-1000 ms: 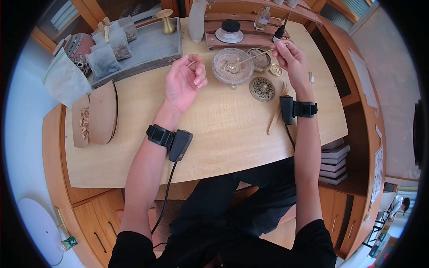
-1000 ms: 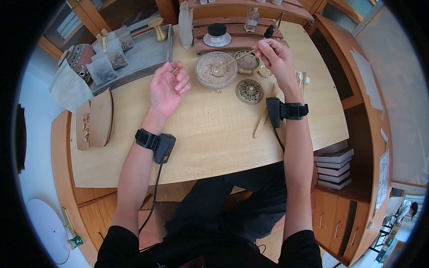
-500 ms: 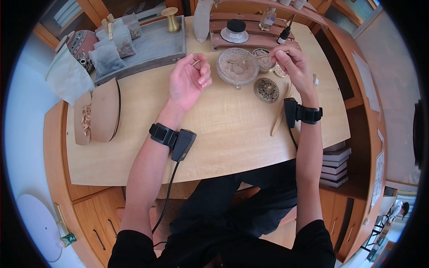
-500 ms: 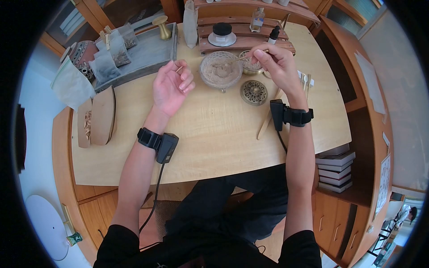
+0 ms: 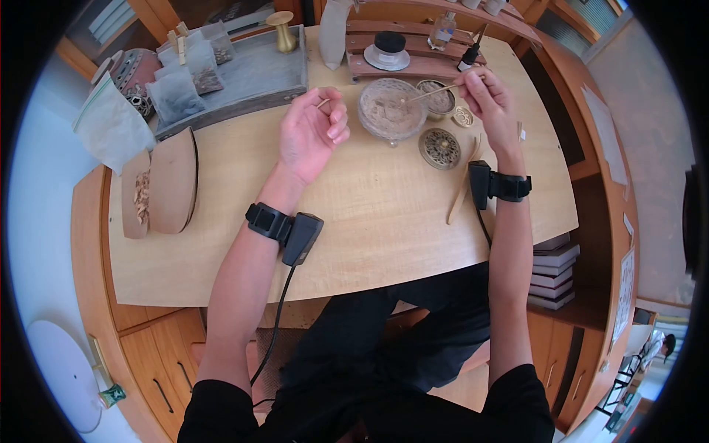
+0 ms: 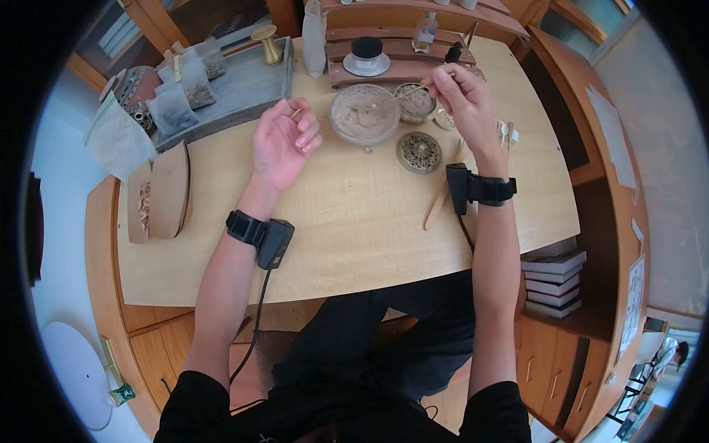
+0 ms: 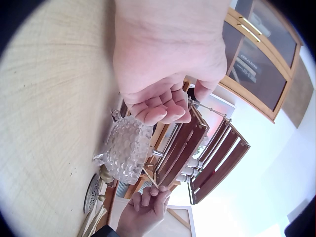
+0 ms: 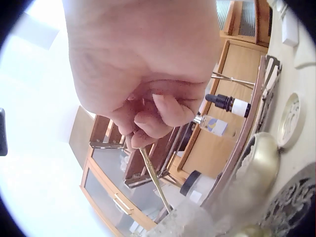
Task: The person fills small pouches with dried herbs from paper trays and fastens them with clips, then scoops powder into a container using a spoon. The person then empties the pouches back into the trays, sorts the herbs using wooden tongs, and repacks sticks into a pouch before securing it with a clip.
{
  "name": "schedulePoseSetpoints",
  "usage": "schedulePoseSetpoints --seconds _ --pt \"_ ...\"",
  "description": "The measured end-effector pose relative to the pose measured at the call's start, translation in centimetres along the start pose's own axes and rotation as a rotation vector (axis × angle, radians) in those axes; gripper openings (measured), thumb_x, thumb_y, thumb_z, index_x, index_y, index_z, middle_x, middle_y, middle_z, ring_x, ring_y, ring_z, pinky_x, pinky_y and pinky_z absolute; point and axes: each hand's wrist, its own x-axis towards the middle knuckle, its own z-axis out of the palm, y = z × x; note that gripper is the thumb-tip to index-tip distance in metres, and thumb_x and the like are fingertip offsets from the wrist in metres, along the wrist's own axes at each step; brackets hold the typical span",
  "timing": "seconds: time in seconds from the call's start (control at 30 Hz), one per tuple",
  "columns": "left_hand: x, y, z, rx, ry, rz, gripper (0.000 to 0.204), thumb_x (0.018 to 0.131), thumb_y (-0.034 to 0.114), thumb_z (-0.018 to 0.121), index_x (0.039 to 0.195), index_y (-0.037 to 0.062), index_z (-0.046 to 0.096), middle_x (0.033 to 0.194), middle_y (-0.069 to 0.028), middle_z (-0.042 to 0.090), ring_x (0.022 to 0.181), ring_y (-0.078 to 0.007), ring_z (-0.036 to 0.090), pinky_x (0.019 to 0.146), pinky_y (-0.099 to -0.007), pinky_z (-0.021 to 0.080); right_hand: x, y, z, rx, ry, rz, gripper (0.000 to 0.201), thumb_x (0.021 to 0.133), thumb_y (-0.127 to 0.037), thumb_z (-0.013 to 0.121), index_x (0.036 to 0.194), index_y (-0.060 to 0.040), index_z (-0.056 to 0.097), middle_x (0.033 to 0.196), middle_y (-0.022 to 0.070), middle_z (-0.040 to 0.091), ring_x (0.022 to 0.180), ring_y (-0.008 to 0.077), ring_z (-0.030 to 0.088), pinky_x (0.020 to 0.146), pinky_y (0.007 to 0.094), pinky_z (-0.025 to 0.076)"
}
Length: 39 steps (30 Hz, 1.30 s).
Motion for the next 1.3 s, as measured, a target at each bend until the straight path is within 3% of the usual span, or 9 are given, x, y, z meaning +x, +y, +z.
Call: schedulePoseSetpoints --seconds 0.13,0.37,0.43,0.53,0.77,1.3 --pt "0.0 0.0 -0.1 -0.003 -0.010 0.000 0.031 0.098 0.032 0.048 0.103 0.0030 0.058 0.072 -0.0029 0.048 0.058 -0.0121 0.040 0.056 -0.0267 0.035 0.1 0.4 0.5 -0.001 -0.085 -0.020 0.021 0.102 -0.022 0.052 0.099 -0.0057 0.065 0.078 -0.0045 0.056 0.058 -0.0003 0.037 0.050 0.0158 0.027" --pt "0.0 0.0 -0.1 -0.001 -0.007 0.005 0.030 0.098 0.032 0.048 0.103 0.0033 0.058 0.072 -0.0032 0.049 0.058 -0.0123 0.040 0.056 -0.0269 0.035 0.0 -0.1 0.6 -0.040 -0.076 -0.040 0.020 0.103 -0.020 0.051 0.100 -0.0051 0.064 0.082 -0.0034 0.058 0.060 -0.0002 0.038 0.050 0.0160 0.027" --pt "0.0 0.1 -0.1 -0.011 0.011 -0.008 0.030 0.098 0.032 0.048 0.103 0.0033 0.058 0.072 -0.0034 0.049 0.058 -0.0126 0.040 0.056 -0.0271 0.035 -0.1 -0.6 0.8 -0.088 0.006 -0.067 0.022 0.102 -0.018 0.052 0.094 -0.0017 0.065 0.076 -0.0030 0.058 0.066 0.0032 0.046 0.057 0.0180 0.035" --pt "0.1 0.1 -0.4 -0.027 -0.018 -0.017 0.029 0.097 0.032 0.050 0.100 0.0054 0.059 0.074 -0.0052 0.054 0.058 -0.0136 0.046 0.056 -0.0279 0.037 0.0 -0.4 0.6 -0.282 -0.032 -0.156 0.023 0.102 -0.018 0.052 0.092 -0.0018 0.064 0.074 -0.0022 0.057 0.069 0.0055 0.049 0.059 0.0205 0.037" --pt "0.1 0.1 -0.3 -0.010 -0.021 -0.017 0.029 0.097 0.032 0.049 0.100 0.0053 0.059 0.073 -0.0047 0.053 0.058 -0.0134 0.046 0.056 -0.0278 0.037 -0.1 -1.1 0.6 -0.315 0.015 -0.263 0.023 0.101 -0.019 0.053 0.088 -0.0022 0.063 0.072 -0.0015 0.054 0.069 0.0072 0.049 0.061 0.0223 0.038" --pt "0.0 0.1 -0.1 -0.006 -0.007 -0.003 0.030 0.098 0.031 0.048 0.103 0.0031 0.058 0.072 -0.0034 0.049 0.058 -0.0124 0.040 0.056 -0.0270 0.035 0.0 -0.5 1.3 -0.014 0.025 0.126 0.028 0.101 -0.028 0.054 0.089 -0.0056 0.065 0.070 -0.0057 0.053 0.060 0.0007 0.042 0.053 0.0176 0.030"
